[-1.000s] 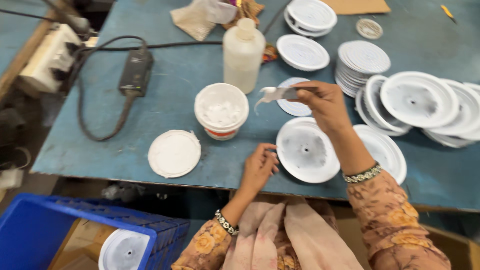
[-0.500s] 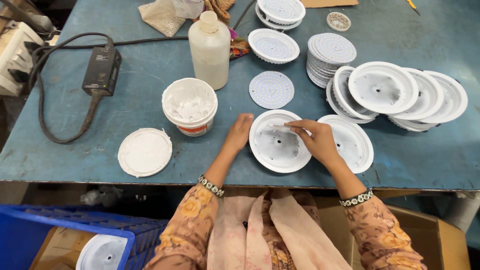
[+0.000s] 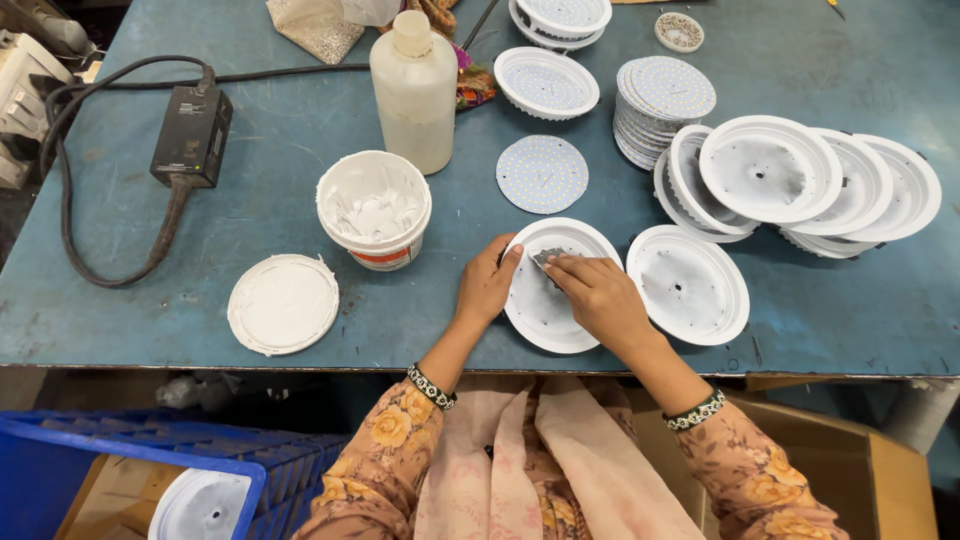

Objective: The person scoops a white paste from a container using a small spatula and spreads it onto the inner surface of circular white plastic parts. They repeat this process on multiple parts, stacking the treated ones on the table.

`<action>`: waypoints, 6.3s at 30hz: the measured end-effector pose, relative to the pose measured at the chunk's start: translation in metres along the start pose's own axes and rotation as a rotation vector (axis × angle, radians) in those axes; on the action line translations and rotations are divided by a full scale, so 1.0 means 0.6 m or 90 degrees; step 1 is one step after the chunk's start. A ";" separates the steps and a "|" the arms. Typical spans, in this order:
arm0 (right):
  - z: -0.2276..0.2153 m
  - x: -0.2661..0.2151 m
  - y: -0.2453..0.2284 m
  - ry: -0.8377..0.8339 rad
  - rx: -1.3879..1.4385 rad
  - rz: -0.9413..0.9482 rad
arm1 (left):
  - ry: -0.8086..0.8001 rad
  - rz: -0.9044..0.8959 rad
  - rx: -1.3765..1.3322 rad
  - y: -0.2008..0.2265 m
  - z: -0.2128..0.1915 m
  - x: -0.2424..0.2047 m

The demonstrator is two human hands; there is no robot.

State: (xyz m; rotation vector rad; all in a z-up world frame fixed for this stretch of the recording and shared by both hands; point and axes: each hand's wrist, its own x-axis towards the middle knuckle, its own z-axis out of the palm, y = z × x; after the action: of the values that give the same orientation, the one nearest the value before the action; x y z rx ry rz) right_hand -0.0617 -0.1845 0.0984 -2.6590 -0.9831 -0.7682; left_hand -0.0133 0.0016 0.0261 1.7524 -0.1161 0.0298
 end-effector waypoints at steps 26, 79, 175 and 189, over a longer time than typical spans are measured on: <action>-0.031 0.022 0.038 -0.003 0.065 0.087 | 0.045 -0.003 -0.015 0.003 0.005 -0.004; -0.018 0.035 0.063 -0.136 0.011 -0.049 | 0.066 0.010 -0.035 -0.002 0.007 -0.008; 0.022 0.036 -0.022 -0.100 -0.018 0.042 | 0.073 0.001 -0.020 -0.014 0.009 -0.006; -0.068 -0.034 -0.006 -0.297 0.045 -0.166 | 0.070 -0.018 -0.003 -0.005 0.008 -0.006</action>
State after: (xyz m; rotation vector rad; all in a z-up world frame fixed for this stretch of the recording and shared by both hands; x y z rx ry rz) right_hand -0.0935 -0.2075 0.1221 -2.7358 -1.4572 -0.1398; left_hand -0.0170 -0.0026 0.0223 1.7439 -0.0106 0.1053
